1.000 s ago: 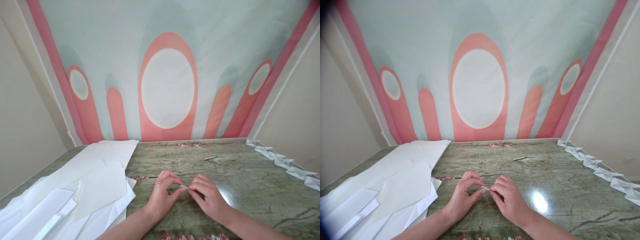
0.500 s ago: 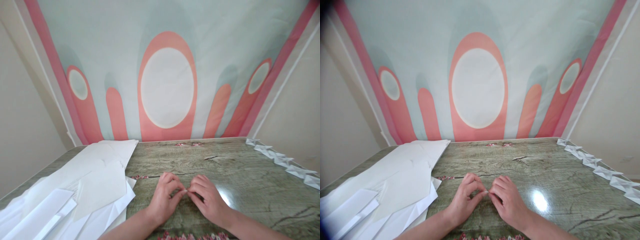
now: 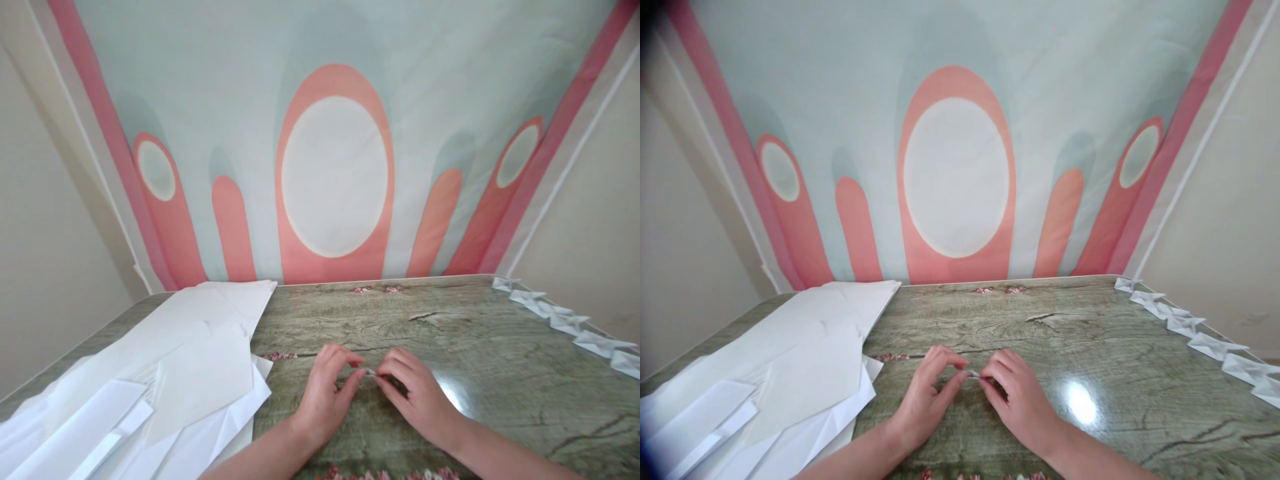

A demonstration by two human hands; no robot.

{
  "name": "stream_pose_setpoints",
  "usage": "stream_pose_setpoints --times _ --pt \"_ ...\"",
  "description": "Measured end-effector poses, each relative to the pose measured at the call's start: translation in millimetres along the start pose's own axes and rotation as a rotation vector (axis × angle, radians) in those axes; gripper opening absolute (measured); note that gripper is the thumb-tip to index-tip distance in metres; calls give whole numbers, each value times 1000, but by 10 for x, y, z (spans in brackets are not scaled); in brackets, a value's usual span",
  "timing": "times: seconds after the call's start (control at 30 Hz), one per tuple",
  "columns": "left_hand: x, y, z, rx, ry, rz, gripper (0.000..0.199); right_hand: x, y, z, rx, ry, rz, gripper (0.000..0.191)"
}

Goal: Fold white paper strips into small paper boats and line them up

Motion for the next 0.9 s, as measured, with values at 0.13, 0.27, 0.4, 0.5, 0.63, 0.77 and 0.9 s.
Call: stream_pose_setpoints --times 0.13,0.27,0.4,0.5,0.63,0.77,0.9 --pt "37 -2 8 2 35 32 4 -76 -38 7 26 -48 10 5" --pt "55 -29 15 22 57 45 4 -102 -59 15 52 -67 18 6" --pt "69 -33 8 19 65 47 4 -111 -73 16 64 -76 23 7" --pt "98 -37 7 24 85 62 5 -108 -77 16 69 -74 36 9" --pt "124 -70 14 62 111 101 4 -101 -73 18 75 -64 26 11" --pt "140 -110 6 100 130 131 5 -81 -115 11 120 -45 -23 15" --pt "150 -151 -2 134 125 143 4 -79 -175 -9 167 -43 -52 17"
Point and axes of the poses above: each hand's wrist, its own z-axis towards the middle knuckle, its own y-axis out of the back of the hand, x = y × z, the point moved 10 cm from there along z, towards the middle knuckle, and after that the axes turned 3 degrees about x, right-handed, at the moved point
